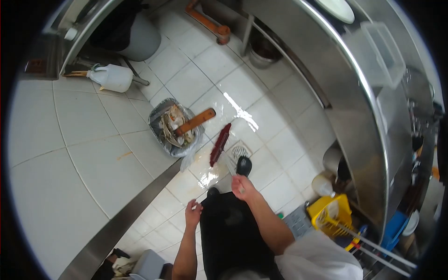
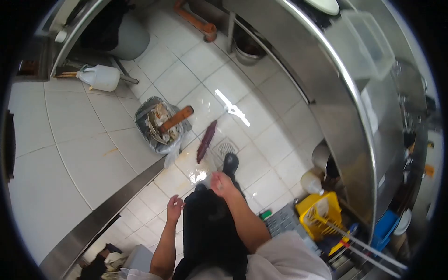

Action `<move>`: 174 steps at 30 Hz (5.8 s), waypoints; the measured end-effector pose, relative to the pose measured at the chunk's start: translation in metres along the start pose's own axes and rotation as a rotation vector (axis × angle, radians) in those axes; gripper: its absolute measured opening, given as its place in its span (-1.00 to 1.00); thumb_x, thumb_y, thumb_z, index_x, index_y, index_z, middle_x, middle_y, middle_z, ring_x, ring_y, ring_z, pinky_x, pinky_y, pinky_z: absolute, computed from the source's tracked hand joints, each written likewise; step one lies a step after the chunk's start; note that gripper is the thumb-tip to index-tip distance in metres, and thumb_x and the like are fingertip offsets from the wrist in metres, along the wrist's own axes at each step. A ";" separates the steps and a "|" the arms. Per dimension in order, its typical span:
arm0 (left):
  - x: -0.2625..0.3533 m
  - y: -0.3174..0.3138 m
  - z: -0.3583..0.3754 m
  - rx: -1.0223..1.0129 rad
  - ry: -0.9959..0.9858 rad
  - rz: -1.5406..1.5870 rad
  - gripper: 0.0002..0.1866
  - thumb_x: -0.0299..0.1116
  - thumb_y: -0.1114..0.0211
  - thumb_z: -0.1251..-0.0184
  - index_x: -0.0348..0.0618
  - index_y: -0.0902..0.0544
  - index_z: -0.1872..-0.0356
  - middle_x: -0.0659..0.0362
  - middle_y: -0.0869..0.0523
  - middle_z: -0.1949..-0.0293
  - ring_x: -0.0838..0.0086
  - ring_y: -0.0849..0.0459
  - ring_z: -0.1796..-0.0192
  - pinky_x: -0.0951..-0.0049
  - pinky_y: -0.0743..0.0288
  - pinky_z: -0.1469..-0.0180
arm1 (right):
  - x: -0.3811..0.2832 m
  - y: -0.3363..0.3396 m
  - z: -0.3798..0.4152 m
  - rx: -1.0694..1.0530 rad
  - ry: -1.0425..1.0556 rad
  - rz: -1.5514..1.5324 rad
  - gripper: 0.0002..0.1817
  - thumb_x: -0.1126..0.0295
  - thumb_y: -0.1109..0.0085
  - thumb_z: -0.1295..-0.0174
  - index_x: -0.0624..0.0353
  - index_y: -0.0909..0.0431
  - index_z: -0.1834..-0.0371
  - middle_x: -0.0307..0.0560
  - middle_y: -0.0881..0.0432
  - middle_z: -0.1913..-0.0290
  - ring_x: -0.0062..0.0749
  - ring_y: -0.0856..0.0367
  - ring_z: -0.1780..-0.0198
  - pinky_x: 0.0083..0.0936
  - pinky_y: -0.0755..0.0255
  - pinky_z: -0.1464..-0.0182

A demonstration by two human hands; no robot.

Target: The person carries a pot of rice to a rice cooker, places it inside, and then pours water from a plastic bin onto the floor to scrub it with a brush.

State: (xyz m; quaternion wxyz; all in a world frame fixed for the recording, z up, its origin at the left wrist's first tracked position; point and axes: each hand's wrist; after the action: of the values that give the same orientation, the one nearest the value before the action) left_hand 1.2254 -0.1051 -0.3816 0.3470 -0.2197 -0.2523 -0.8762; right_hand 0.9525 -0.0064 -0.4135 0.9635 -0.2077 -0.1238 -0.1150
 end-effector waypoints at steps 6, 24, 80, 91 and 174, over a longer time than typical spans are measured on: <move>0.022 -0.033 -0.004 0.099 0.146 0.391 -0.53 -0.37 -0.23 -0.35 -0.29 -0.41 -0.23 0.06 -0.65 0.09 0.44 -0.72 0.23 0.54 -0.59 0.26 | -0.085 -0.110 0.125 0.098 0.202 0.751 -0.40 0.48 0.00 -0.32 0.09 -0.13 -0.45 -0.28 -0.31 0.64 -0.64 -0.19 0.73 -0.66 -0.06 0.74; 0.467 0.172 -0.146 0.910 -0.728 0.359 -0.35 -0.52 -0.19 -0.35 -0.25 -0.16 -0.43 -0.02 -0.29 -0.38 0.26 -0.54 -0.19 0.35 -0.45 -0.15 | -0.233 -0.398 -0.099 0.602 0.482 2.126 -0.40 0.40 0.15 -0.19 0.15 -0.27 -0.39 0.27 -0.67 0.25 -0.19 -0.62 0.57 -0.25 -0.56 0.48; 0.593 0.403 -0.201 0.802 -0.483 -0.677 -0.55 0.03 -0.17 -0.23 -0.24 -0.65 0.28 0.05 -0.67 0.41 0.23 -0.64 0.39 0.35 -0.50 0.34 | -0.313 -0.600 -0.290 0.450 0.352 2.456 -0.51 -0.06 0.22 -0.45 -0.15 -0.37 -0.33 -0.17 -0.40 0.61 -0.44 -0.31 0.72 -0.42 -0.27 0.67; 0.575 0.398 -0.222 1.039 -0.605 -0.673 -0.52 0.04 -0.04 -0.26 -0.16 -0.67 0.53 0.14 -0.60 0.66 0.45 -0.49 0.68 0.35 -0.34 0.64 | -0.269 -0.723 -0.289 0.121 0.466 2.167 -0.49 -0.13 0.07 -0.42 0.06 -0.51 -0.11 -0.34 -0.33 0.62 -0.59 -0.15 0.76 -0.62 -0.06 0.76; -0.059 0.043 -0.079 0.391 0.080 -0.152 -0.80 -0.35 -0.30 0.03 -0.33 -0.61 0.58 -0.06 -0.66 0.55 0.14 -0.65 0.45 0.15 -0.49 0.34 | -0.168 -0.246 -0.127 0.020 0.260 3.017 -0.48 0.31 0.20 -0.40 -0.01 -0.17 -0.44 0.34 -0.63 0.14 0.25 -0.63 0.07 0.03 -0.51 0.00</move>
State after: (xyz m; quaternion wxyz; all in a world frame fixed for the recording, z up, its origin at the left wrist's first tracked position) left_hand 1.2790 -0.1492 -0.4636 0.3255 -0.0937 -0.4192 -0.8423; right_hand 0.7508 -0.2501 -0.4822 0.1812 -0.1186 0.2814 0.9348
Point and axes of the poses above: each hand's wrist, its own z-axis away from the middle knuckle, its own y-axis out of the back of the hand, x = y × z
